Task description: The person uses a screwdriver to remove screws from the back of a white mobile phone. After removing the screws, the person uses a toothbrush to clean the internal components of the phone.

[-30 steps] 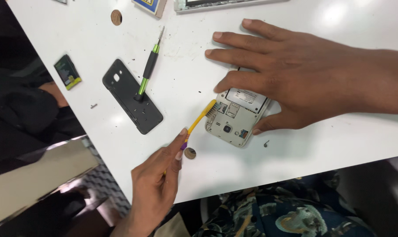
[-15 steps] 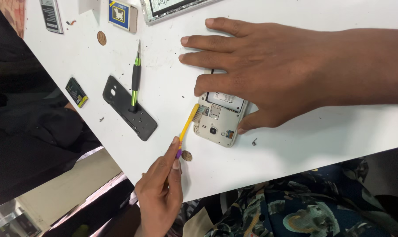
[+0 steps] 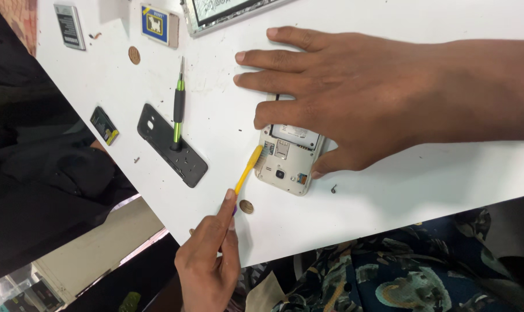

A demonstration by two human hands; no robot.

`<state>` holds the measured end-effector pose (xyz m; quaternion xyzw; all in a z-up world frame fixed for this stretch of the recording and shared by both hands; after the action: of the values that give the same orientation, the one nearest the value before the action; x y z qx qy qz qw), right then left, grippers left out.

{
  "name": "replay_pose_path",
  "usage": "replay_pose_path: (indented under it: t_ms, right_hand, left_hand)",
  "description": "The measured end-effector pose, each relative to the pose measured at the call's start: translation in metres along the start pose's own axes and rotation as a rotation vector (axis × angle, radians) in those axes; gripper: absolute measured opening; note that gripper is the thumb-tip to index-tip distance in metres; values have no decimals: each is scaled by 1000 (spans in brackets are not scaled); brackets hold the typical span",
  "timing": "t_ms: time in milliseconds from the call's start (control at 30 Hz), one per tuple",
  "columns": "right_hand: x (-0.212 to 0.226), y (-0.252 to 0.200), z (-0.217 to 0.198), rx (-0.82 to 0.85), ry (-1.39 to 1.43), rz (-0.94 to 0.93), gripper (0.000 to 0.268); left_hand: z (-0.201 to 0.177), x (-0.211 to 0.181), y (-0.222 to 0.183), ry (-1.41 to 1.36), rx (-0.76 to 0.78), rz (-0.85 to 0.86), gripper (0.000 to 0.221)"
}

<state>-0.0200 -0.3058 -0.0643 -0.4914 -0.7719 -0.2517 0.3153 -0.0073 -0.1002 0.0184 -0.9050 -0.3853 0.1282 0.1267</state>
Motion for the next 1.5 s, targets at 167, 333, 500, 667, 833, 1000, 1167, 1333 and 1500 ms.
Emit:
replay_pose_path:
  t_ms: [167,333,500,667,833,1000,1167,1333,1500]
  right_hand:
    - [1,2,4,18,-32,0,88]
    - [1,1,2,-18,1,-18,91]
    - [2,2,1,3,-21,-10,90]
    - [0,1,2,-12,-5,-16,88]
    - [1,2,0,-23,-1,-22,91]
    - [2,1,1,-46,14,-52,87]
    - [2,-3,-4,-111,12,-105,85]
    - [4,-3,-3,-113,-24,-118,87]
    - [4,-4,-1,-93,-34,-116,85]
  left_hand:
    - [4,6,-2,10,13,11,59]
    - [3,10,3,-36,67,-45,60]
    - [4,16,3,-96,90,-88,57]
    - [7,15,4,-37,59,-42,58]
    - [0,15,6,-62,51,-28,59]
    - [2,23,5,-22,27,10,58]
    - [-3,24,4,-19,-95,30,55]
    - [-4,29,0,-42,-223,96,52]
    - [9,25,1,1,-40,213,51]
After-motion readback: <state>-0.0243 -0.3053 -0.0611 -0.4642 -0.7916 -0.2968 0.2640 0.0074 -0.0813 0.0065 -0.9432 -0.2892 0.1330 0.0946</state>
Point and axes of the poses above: each hand's wrist, its own y-axis towards the middle knuckle, its own z-axis out of the palm, x = y × z, the point moved 7 cm from there along y, towards the middle knuckle, and after that the axes turned 10 degrees about y, right-handed, at the moved point
